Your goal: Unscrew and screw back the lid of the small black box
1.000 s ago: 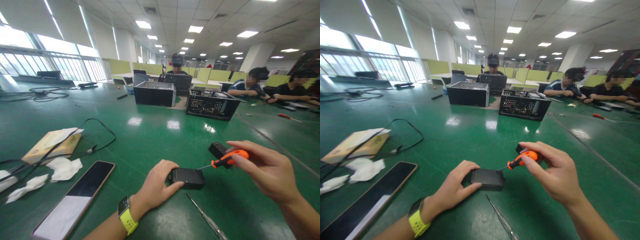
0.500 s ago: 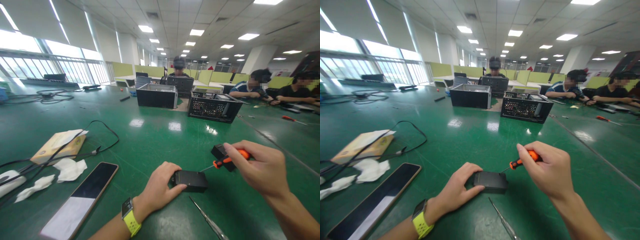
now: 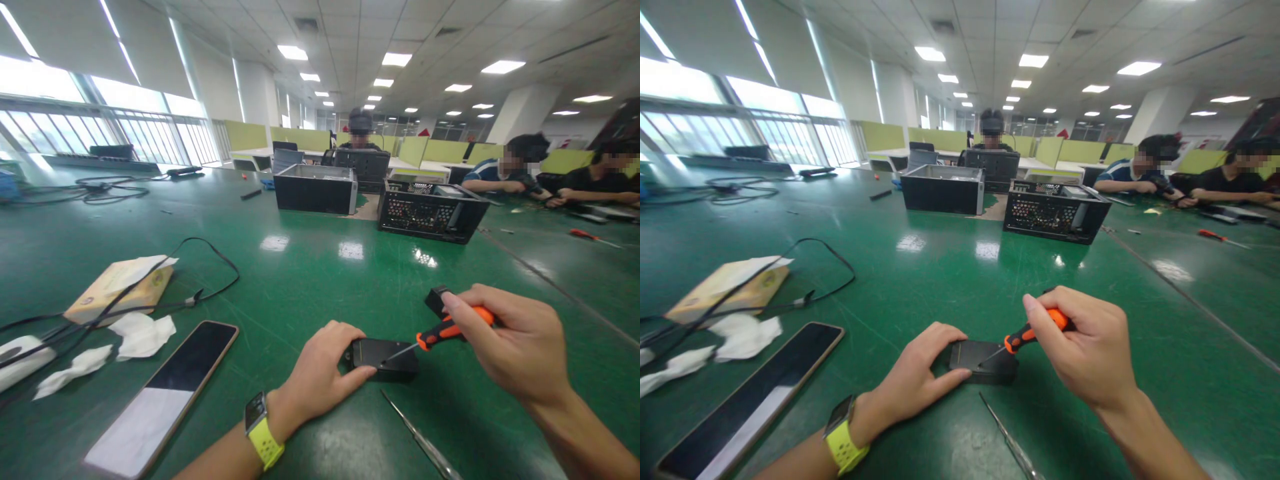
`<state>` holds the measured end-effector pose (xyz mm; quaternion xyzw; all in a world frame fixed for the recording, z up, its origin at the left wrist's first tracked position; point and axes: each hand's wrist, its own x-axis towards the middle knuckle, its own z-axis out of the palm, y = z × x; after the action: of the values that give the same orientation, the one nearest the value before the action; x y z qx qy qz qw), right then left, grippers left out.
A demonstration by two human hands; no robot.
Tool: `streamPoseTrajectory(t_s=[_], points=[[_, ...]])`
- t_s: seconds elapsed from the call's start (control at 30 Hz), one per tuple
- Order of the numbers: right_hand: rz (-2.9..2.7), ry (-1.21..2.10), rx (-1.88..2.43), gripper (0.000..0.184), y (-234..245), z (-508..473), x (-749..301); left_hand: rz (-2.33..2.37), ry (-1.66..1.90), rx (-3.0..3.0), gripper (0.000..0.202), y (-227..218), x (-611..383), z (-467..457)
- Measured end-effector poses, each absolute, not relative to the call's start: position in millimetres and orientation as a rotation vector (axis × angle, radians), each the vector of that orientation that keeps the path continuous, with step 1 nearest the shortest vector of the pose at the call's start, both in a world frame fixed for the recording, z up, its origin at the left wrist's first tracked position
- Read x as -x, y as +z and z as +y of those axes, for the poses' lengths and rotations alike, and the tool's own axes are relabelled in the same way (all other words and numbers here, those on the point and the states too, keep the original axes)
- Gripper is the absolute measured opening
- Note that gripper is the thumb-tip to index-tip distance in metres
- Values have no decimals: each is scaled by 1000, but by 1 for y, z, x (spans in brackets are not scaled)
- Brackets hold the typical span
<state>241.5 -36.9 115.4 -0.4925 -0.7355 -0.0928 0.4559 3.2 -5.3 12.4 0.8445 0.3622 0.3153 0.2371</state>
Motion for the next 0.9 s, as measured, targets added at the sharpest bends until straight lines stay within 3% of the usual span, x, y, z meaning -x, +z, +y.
streamPoseTrajectory(t_s=[0.9], points=[[-1866,-229,1145,26,121,-38,-243,993,866,-2319,32,11,-3,-5]])
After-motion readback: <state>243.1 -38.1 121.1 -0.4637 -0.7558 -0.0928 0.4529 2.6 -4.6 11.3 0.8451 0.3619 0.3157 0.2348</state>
